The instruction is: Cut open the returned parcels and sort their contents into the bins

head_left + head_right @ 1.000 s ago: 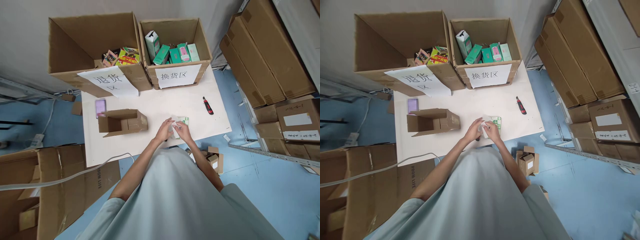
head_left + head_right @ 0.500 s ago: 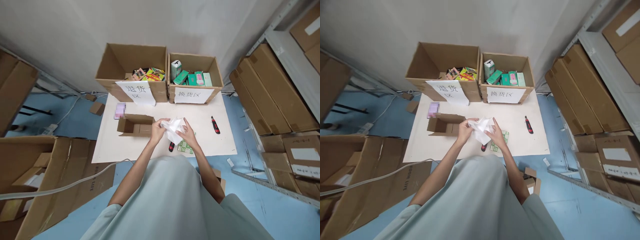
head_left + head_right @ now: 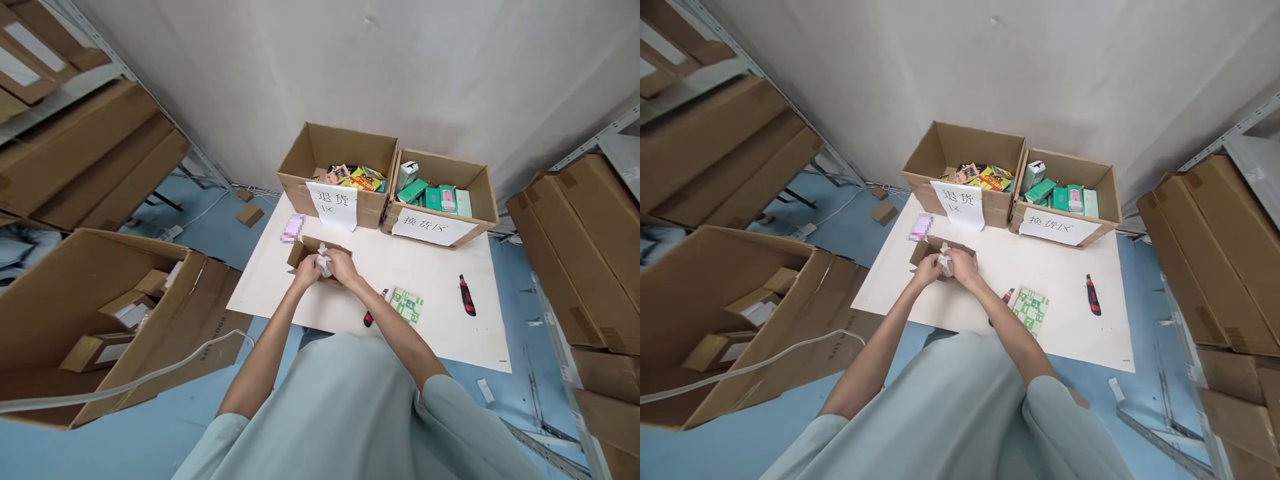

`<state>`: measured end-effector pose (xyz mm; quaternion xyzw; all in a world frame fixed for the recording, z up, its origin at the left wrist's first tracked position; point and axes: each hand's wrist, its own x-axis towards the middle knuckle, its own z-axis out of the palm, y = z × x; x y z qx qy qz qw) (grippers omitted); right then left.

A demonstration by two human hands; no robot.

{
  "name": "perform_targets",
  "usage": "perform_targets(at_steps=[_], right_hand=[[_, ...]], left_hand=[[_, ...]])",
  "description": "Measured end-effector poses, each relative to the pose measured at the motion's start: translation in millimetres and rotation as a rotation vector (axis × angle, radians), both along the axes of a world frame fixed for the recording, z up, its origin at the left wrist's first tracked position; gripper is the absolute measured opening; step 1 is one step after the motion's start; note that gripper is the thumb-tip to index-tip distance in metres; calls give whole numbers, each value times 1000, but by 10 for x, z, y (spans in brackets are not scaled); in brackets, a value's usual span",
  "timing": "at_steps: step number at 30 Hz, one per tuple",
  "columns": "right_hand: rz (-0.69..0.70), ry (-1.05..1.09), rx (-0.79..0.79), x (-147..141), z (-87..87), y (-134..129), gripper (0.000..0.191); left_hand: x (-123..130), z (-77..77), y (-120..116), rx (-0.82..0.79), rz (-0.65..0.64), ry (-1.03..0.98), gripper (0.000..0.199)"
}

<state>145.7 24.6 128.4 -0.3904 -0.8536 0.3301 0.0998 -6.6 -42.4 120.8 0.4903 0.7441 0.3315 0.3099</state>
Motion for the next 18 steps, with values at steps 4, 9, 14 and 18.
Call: perform_targets(at_steps=[4, 9, 14, 18], right_hand=[[59, -238, 8, -267, -131, 18, 37], [91, -266, -20, -248, -220, -25, 44], [18, 70, 63, 425, -180, -174, 56], [-311, 286, 79, 1408, -319, -309, 48]], left_hand=[[-74, -111, -103, -7, 51, 22, 35], [-36, -66, -191, 36, 60, 50, 42], [305, 111, -159, 203, -31, 1, 41], [896, -4, 6, 262, -206, -128, 36]])
